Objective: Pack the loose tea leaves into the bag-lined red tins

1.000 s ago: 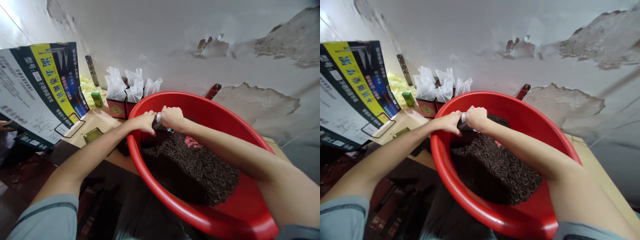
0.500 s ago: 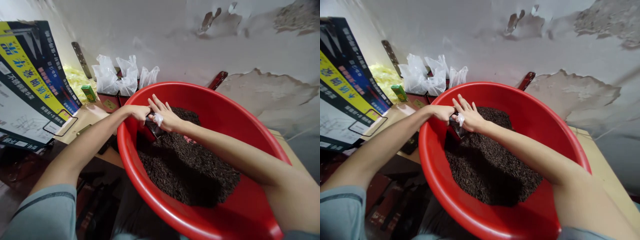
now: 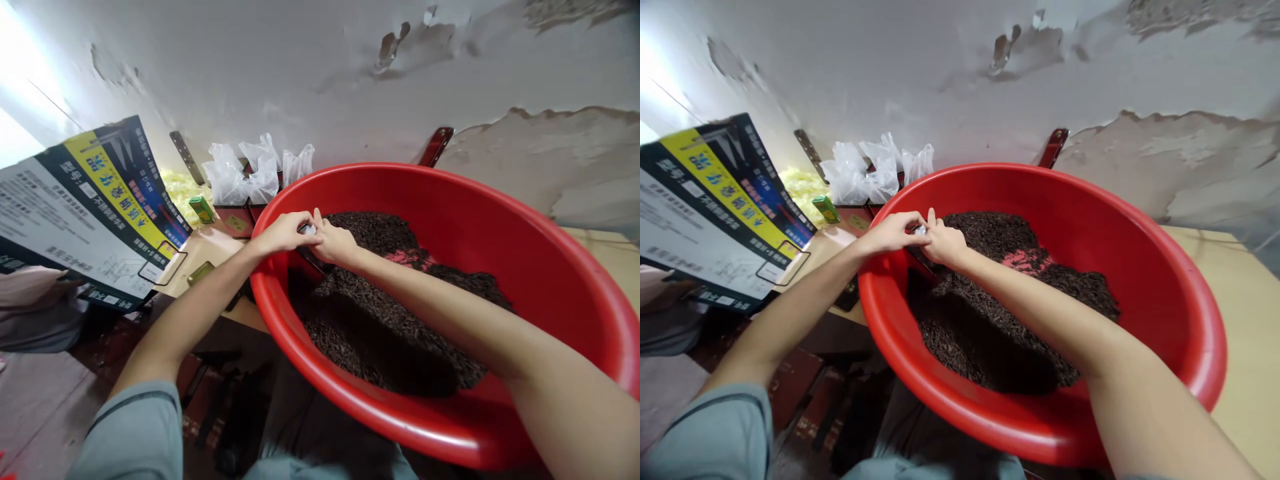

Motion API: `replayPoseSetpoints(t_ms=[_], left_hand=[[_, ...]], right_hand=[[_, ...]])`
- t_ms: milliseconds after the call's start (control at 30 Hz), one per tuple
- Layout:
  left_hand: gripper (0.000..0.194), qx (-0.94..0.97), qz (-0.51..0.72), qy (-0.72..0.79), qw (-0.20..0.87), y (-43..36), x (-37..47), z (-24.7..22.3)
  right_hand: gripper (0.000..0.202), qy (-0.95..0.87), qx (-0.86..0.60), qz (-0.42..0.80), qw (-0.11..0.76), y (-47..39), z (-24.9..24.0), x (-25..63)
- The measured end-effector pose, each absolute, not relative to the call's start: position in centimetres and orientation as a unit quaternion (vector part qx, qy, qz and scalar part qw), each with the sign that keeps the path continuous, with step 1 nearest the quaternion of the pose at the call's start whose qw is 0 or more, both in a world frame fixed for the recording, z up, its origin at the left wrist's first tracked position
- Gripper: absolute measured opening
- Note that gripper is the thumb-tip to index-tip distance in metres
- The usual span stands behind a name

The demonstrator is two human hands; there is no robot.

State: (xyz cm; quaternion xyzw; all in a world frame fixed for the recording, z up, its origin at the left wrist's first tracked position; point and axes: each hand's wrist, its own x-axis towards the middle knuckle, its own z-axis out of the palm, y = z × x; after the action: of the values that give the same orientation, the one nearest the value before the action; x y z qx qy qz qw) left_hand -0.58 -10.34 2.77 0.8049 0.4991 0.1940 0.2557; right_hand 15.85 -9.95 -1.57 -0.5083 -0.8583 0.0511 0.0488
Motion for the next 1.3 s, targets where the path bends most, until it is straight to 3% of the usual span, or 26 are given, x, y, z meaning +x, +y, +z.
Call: replayPoseSetpoints(t_ms=[200, 333, 467, 633, 767, 900, 1067, 1133, 1200, 1300], left_hand=[[0.012, 0.796, 0.235, 0.516, 0.213, -9.9, -1.1, 1.3], [0.007, 0.771, 0.277, 0.515, 0.253, -9.5, -1.8, 0.2], [0.011, 0.737, 0.308, 0.513, 0.315, -9.0, -2.2, -0.4], [0.018, 0.733, 0.291, 0.509, 0.345, -8.5, -2.3, 0.1], [0.02, 0.743, 0.258, 0.55, 0.281, -9.3, -2.2, 0.1], [0.036, 0.743, 0.222, 0.586, 0.234, -10.7, -1.9, -0.5], [0.034, 0.783, 0.15, 0.585, 0.145, -10.0, -1.0, 0.5], [0.03, 0.79, 0.114, 0.585, 0.139, -9.4, -0.7, 1.2], [0.03, 0.791, 0.105, 0.585, 0.147, -8.9, -0.8, 1.6], [0.028, 0.787, 0.12, 0.579, 0.178, -8.6, -1.5, 1.2]], right_hand=[[0.098, -0.83, -0.511, 0.146, 0.172, -9.5, -2.4, 16.2], [0.074, -0.883, -0.388, 0.074, 0.255, -10.4, -3.1, 18.1], [0.07, -0.922, -0.302, -0.033, 0.238, -12.6, -4.6, 18.9], [0.066, -0.93, -0.291, -0.062, 0.215, -13.4, -5.3, 18.3], [0.062, -0.956, -0.208, -0.022, 0.205, -11.5, -5.1, 19.6], [0.06, -0.977, -0.106, 0.037, 0.18, -9.2, -4.5, 21.7], [0.05, -0.971, -0.138, 0.111, 0.163, -8.1, -1.9, 22.1], [0.042, -0.946, -0.214, 0.134, 0.203, -8.3, -1.0, 21.3], [0.06, -0.909, -0.31, 0.113, 0.254, -8.7, -0.9, 19.9], [0.114, -0.897, -0.377, 0.05, 0.224, -9.1, -2.0, 17.5]])
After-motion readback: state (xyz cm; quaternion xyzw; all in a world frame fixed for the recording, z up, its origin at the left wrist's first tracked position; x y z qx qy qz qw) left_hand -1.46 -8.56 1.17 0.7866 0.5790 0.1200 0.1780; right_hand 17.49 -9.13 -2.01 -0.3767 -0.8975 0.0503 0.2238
